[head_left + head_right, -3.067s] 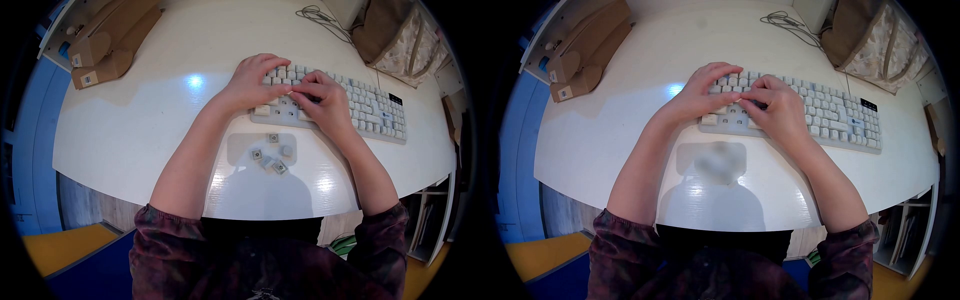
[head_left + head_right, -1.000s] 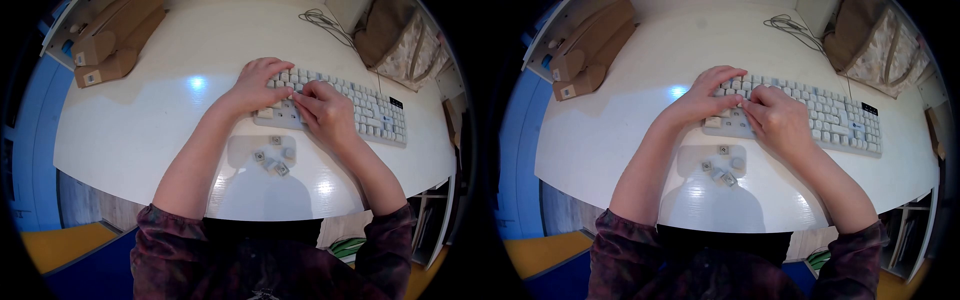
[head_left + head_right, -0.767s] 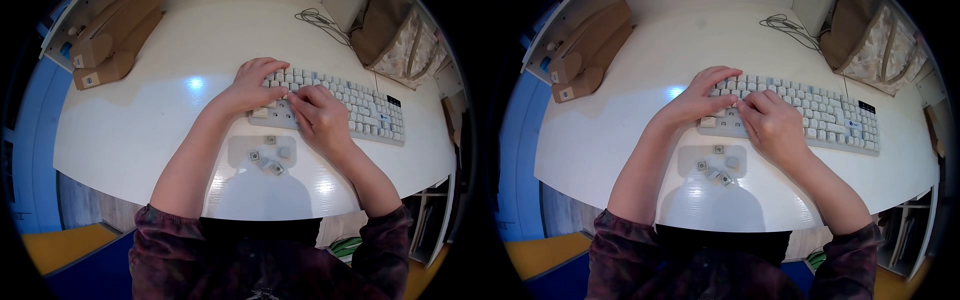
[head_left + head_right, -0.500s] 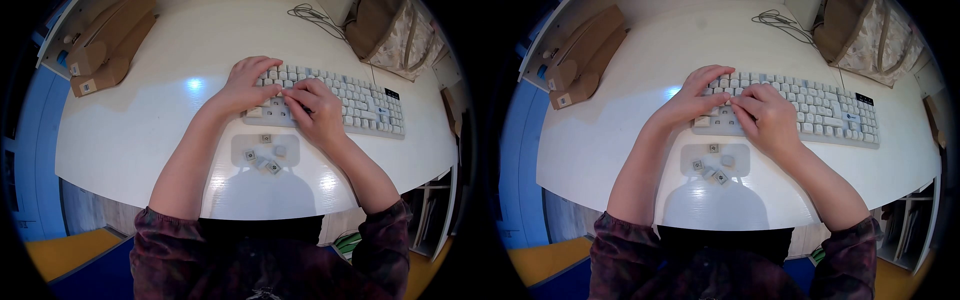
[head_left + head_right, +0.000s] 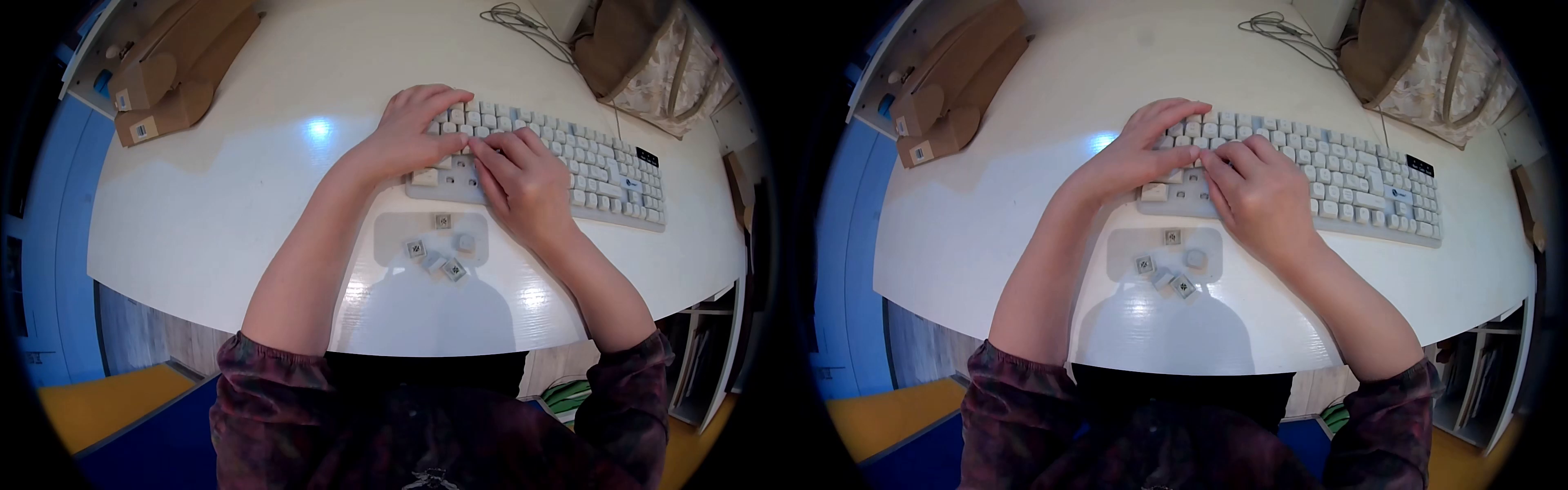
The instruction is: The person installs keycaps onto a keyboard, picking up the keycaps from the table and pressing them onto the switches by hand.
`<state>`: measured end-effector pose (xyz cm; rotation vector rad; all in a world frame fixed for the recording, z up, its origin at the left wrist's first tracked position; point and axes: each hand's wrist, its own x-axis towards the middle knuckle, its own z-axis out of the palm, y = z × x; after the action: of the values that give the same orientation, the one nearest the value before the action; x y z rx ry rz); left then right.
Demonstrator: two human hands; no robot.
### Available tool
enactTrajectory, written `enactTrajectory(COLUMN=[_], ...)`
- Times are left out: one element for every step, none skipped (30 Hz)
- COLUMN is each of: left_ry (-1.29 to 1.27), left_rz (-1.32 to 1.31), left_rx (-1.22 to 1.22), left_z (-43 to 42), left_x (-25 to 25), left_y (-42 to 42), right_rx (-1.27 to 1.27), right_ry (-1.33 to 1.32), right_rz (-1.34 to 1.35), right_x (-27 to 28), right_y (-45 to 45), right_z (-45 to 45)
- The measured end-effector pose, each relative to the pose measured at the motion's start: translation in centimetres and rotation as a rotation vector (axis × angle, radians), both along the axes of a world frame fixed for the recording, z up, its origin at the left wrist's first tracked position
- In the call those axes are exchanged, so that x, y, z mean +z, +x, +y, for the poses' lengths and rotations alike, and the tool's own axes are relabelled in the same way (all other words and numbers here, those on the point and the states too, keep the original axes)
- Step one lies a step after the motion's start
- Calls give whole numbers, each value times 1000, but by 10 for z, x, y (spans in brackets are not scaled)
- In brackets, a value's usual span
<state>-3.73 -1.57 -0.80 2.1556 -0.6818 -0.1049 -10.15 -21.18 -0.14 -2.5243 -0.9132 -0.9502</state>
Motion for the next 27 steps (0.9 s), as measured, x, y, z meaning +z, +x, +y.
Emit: enactTrajectory(left_ry=[2, 4, 5, 5, 5, 4, 3, 1, -7, -15, -23, -20, -18, -15, -4, 7, 19, 13, 6, -1, 14, 29, 43, 47, 51, 54, 52], left_rz=[-6, -11, -5, -1, 3, -2, -6, -8, -1, 2, 3, 1, 0, -1, -16, -31, -46, -35, -23, -9, -13, -19, -26, -16, -8, 1, 4], left_rx=[-9, -19, -11, -3, 5, 1, -3, -8, 2, 12, 24, 15, 9, 7, 5, 2, -2, 1, 5, 10, 14, 17, 20, 28, 34, 41, 36], left_z=[0, 0, 0, -1, -2, -1, -1, 0, -1, -2, -2, -3, -2, -1, -1, -1, -2, -2, -2, -3, -3, -4, -4, -4, -5, -5, -5], left_x=[0, 0, 0, 1, 2, 1, 1, 1, -1, -2, -2, -2, -2, -3, -3, -3, -4, -3, -2, -2, -2, -1, -1, -1, -2, -2, -2], left_y=[1, 1, 0, -1, -1, -1, -2, -3, -4, -3, -2, -2, -1, -1, -1, 0, 0, 0, 0, -1, -1, -1, -2, -1, -1, -1, -2], right_rx=[-9, -8, -8, -9, -3, 3, 10, 8, 3, -1, 11, 26, 45, 30, 16, 1, 2, 4, 6, 5, 3, 0, 6, 11, 15, 22, 28], right_ry=[-25, -29, -34, -40, -51, -62, -73, -66, -59, -53, -11, 32, 75, 129, 183, 237, 203, 168, 133, 118, 102, 86, 86, 87, 87, 80, 74], right_rz=[-10, -26, -43, -61, -49, -38, -27, -13, 2, 13, 20, 26, 34, 42, 52, 62, 43, 24, 7, 4, 1, -4, 3, 8, 13, 20, 28], right_x=[1, 0, 0, 1, 0, -1, -2, -1, 1, 2, 0, -3, -5, -5, -5, -5, -5, -5, -4, -4, -3, -3, -3, -3, -2, -1, 1], right_y=[-2, -2, -3, -3, -5, -8, -10, -10, -9, -8, -6, -4, -2, 0, 1, 2, 3, 4, 5, 4, 4, 3, 3, 3, 4, 3, 3], right_z=[1, 2, 2, 2, 3, 5, 6, 8, 8, 7, 5, 2, 0, -1, 0, 0, 1, 1, 1, 1, 1, 1, 0, -1, -1, -2, -2])
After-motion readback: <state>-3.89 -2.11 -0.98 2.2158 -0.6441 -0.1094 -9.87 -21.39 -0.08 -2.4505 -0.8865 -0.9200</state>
